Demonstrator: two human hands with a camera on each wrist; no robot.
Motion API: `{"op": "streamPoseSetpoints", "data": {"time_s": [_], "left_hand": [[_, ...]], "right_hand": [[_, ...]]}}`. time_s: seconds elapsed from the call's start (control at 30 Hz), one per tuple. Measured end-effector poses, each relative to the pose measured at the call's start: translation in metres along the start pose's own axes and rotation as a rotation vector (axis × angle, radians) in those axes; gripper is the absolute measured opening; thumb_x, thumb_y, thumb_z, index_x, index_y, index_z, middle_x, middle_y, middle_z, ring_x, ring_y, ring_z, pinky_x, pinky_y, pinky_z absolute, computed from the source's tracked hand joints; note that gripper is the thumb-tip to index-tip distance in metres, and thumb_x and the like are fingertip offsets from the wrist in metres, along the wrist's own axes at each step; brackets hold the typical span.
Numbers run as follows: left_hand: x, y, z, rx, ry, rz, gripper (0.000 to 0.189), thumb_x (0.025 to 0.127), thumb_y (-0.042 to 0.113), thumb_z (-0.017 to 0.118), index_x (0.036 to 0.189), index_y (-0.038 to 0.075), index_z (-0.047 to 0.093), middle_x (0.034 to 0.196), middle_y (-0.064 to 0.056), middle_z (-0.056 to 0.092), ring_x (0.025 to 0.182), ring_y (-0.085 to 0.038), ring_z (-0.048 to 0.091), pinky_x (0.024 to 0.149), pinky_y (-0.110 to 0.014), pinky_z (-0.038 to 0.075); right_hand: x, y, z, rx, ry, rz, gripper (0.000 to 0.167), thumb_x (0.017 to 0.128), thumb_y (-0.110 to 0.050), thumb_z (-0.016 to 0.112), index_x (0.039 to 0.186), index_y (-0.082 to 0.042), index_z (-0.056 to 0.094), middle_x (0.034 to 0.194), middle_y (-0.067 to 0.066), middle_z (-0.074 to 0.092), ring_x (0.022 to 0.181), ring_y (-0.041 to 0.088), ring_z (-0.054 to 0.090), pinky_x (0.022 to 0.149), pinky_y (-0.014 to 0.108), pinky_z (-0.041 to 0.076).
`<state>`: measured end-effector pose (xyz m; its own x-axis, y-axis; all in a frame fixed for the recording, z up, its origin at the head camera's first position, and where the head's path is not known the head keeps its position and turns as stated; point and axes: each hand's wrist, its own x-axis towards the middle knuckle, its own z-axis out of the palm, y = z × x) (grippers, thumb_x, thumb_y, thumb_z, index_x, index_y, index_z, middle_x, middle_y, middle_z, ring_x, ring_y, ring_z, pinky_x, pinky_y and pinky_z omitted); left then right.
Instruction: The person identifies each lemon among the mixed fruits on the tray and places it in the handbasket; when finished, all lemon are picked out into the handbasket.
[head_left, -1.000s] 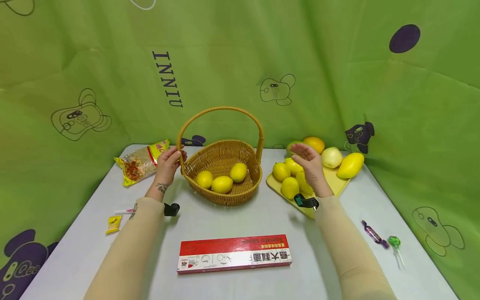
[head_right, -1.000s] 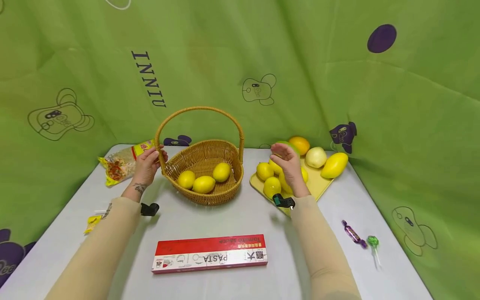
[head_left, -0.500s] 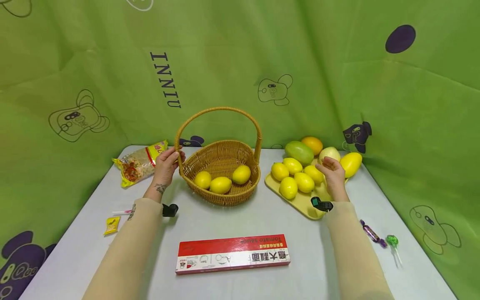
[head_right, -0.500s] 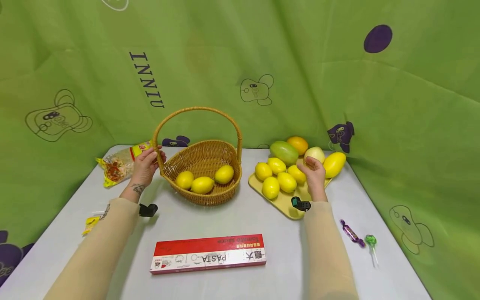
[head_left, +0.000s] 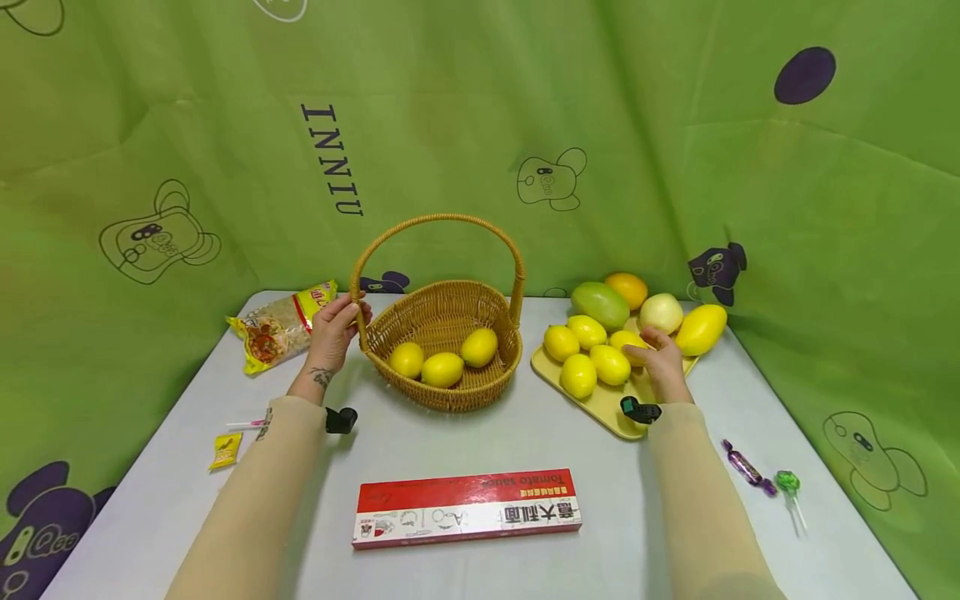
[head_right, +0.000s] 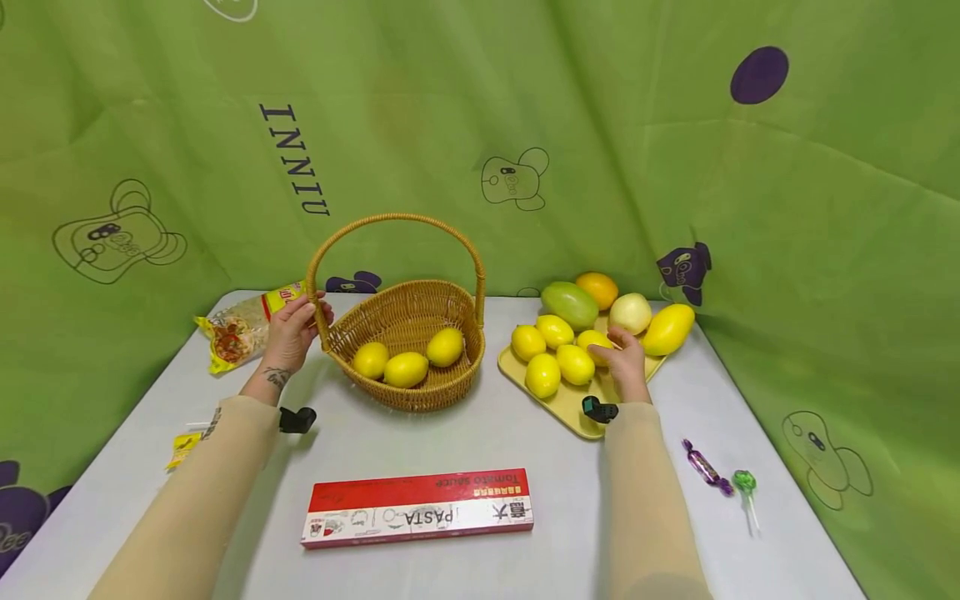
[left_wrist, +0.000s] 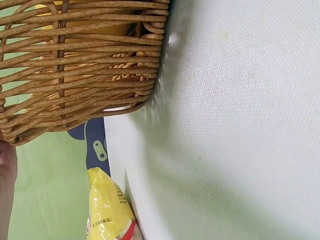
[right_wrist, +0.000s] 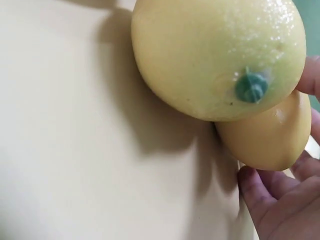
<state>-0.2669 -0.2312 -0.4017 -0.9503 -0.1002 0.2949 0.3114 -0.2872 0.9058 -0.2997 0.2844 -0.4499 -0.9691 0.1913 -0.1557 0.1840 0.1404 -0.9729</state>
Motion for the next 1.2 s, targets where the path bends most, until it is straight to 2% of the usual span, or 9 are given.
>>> {"op": "streamPoseSetpoints", "data": {"time_s": [0.13,0.27,0.33,0.5,0.57,0.7,0.87,1.13,1.2], "left_hand": [[0.0,0.0,0.0,-0.016,-0.004,0.003,0.02,0.093,0.009,0.053,0.098,0.019,0.07,0.085,-0.002,0.066,0.081,-0.013,0.063,0.08,-0.026,0.054],[0.0,0.0,0.001,-0.016,-0.004,-0.001,0.02,0.093,0.01,0.054,0.097,0.02,0.07,0.085,-0.001,0.066,0.081,-0.012,0.063,0.08,-0.025,0.054],[0.0,0.0,0.001,-0.009,-0.005,-0.006,0.02,0.093,0.011,0.054,0.096,0.022,0.071,0.085,-0.001,0.066,0.082,-0.013,0.063,0.08,-0.025,0.054],[0.0,0.0,0.002,-0.005,-0.007,-0.007,0.022,0.093,0.01,0.054,0.095,0.023,0.071,0.086,-0.001,0.066,0.082,-0.012,0.063,0.079,-0.025,0.054],[0.0,0.0,0.001,-0.006,-0.007,-0.004,0.021,0.093,0.01,0.054,0.096,0.022,0.071,0.086,-0.001,0.066,0.082,-0.012,0.063,0.079,-0.025,0.054],[0.001,0.0,0.0,-0.013,-0.005,0.0,0.019,0.093,0.01,0.054,0.1,0.018,0.071,0.086,-0.001,0.066,0.082,-0.012,0.063,0.079,-0.024,0.054],[0.001,0.0,0.0,-0.022,-0.009,0.008,0.02,0.092,0.009,0.054,0.107,0.007,0.068,0.085,-0.001,0.067,0.081,-0.012,0.063,0.077,-0.023,0.054],[0.0,0.002,0.001,-0.026,-0.014,0.011,0.03,0.092,0.009,0.053,0.117,-0.007,0.058,0.084,-0.001,0.067,0.083,-0.014,0.064,0.079,-0.025,0.054],[0.0,0.002,0.001,-0.032,-0.016,0.012,0.027,0.092,0.008,0.053,0.115,-0.004,0.061,0.084,-0.001,0.067,0.083,-0.014,0.064,0.08,-0.026,0.054]], "right_hand": [[0.002,0.001,0.0,0.002,-0.023,0.011,0.07,0.086,-0.013,0.064,0.145,-0.004,0.027,0.149,0.015,0.025,0.132,0.026,0.029,0.107,0.034,0.031],[0.001,0.0,-0.001,-0.01,-0.023,0.027,0.068,0.087,-0.012,0.062,0.145,-0.006,0.028,0.149,0.012,0.026,0.12,0.02,0.037,0.087,0.023,0.043],[0.0,-0.001,-0.002,-0.019,0.003,0.023,0.066,0.087,-0.013,0.061,0.144,-0.005,0.029,0.148,0.013,0.028,0.117,0.018,0.039,0.081,0.018,0.043],[-0.001,-0.011,-0.007,0.032,0.093,-0.029,0.059,0.087,-0.009,0.06,0.14,-0.003,0.037,0.139,0.011,0.039,0.112,0.013,0.042,0.079,0.008,0.041],[-0.003,-0.017,-0.008,0.081,0.08,-0.063,0.058,0.087,-0.009,0.061,0.139,-0.003,0.038,0.133,0.007,0.043,0.106,0.01,0.045,0.075,0.008,0.044],[-0.007,-0.032,-0.005,0.181,-0.047,-0.173,0.054,0.087,-0.007,0.06,0.137,-0.001,0.039,0.115,-0.005,0.049,0.092,0.003,0.049,0.069,0.01,0.048],[-0.016,-0.052,0.016,0.295,-0.246,-0.291,0.039,0.089,0.002,0.053,0.127,0.0,0.046,0.105,-0.007,0.054,0.088,0.003,0.056,0.071,0.014,0.051],[-0.036,-0.075,0.073,0.29,-0.464,-0.333,0.035,0.085,0.007,0.053,0.113,-0.013,0.057,0.107,-0.006,0.057,0.087,0.006,0.057,0.069,0.016,0.051],[-0.041,-0.076,0.089,0.286,-0.516,-0.346,0.035,0.084,0.008,0.053,0.114,-0.01,0.057,0.107,-0.006,0.057,0.087,0.007,0.057,0.07,0.017,0.051]]}}
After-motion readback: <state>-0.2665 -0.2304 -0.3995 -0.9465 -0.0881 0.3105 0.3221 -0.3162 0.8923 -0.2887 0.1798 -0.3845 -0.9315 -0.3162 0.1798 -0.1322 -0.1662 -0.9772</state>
